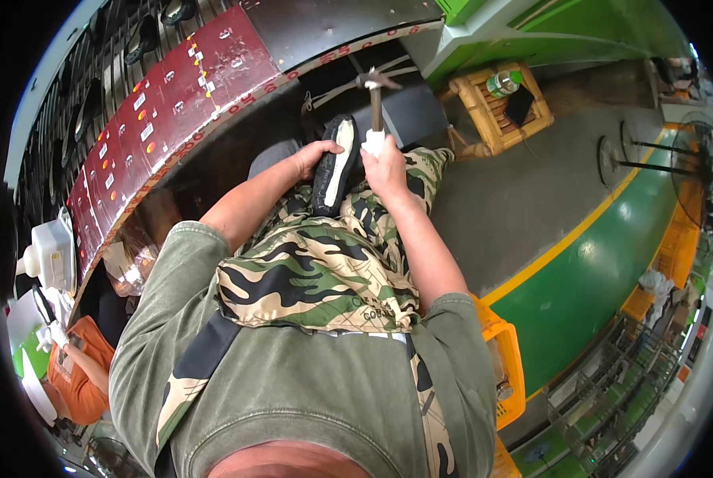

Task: Hammering shoe components to ensure proper fit and adhesion on a production line.

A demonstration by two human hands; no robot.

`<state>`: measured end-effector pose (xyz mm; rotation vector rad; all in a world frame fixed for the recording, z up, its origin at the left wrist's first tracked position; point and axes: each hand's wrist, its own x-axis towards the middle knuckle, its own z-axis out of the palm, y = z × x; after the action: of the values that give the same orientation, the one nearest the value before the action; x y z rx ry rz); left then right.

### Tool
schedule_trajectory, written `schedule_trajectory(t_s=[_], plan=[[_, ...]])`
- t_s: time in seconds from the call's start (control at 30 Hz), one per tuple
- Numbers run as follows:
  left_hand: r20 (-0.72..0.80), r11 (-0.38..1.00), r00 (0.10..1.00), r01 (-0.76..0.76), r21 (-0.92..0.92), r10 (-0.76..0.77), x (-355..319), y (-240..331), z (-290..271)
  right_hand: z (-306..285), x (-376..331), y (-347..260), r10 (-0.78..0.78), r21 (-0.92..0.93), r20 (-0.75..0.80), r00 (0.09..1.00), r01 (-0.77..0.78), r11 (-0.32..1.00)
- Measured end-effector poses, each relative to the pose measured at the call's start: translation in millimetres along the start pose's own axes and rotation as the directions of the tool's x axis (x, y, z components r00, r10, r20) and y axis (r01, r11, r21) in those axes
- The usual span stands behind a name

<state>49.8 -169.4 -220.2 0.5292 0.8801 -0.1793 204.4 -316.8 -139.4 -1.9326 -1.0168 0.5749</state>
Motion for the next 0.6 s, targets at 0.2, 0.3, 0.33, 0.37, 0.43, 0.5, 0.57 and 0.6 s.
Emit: schedule_trajectory(t_s=[0.2, 0.3, 0.33, 0.37, 0.43, 0.5, 0.57, 0.6], plan=[[-0.073, 0.98, 0.989, -0.139, -0.142, 0.129, -13.0, 11.2, 3.2, -30.4, -2.6, -20.8, 0.386, -0.155, 0.275, 0.88, -0.356, 0.922], [-0.174, 0.877, 0.943, -0.328, -0.352, 0.283, -27.8, 19.5, 12.0, -53.2, -9.2, -31.8, 0.385, -0.018, 0.178, 0.905, -0.388, 0.921], [-0.233, 0.818, 0.909, -0.413, -0.399, 0.345, -34.0, 23.7, 19.3, -62.5, -8.6, -36.9, 0.409, -0.027, 0.166, 0.897, -0.41, 0.912], [-0.273, 0.754, 0.887, -0.46, -0.469, 0.372, -33.8, 25.9, 19.0, -68.2, -9.9, -43.7, 0.36, -0.009, 0.113, 0.926, -0.361, 0.932], [-0.279, 0.67, 0.844, -0.534, -0.516, 0.458, -41.7, 25.8, 8.5, -72.3, -16.1, -51.9, 0.249, 0.034, 0.032, 0.968, -0.25, 0.968], [-0.266, 0.635, 0.813, -0.574, -0.516, 0.519, -52.0, 26.0, 5.3, -67.0, -26.4, -45.3, 0.085, 0.049, -0.087, 0.993, -0.081, 0.995], [-0.284, 0.611, 0.775, -0.624, -0.486, 0.565, -61.4, 18.6, 6.6, -51.3, -39.8, -33.7, 0.023, 0.065, -0.146, 0.989, -0.014, 0.998], [-0.312, 0.616, 0.755, -0.653, -0.441, 0.577, -63.1, 12.7, 2.7, -41.7, -45.5, -19.4, -0.058, -0.066, -0.149, 0.987, 0.048, 0.997]])
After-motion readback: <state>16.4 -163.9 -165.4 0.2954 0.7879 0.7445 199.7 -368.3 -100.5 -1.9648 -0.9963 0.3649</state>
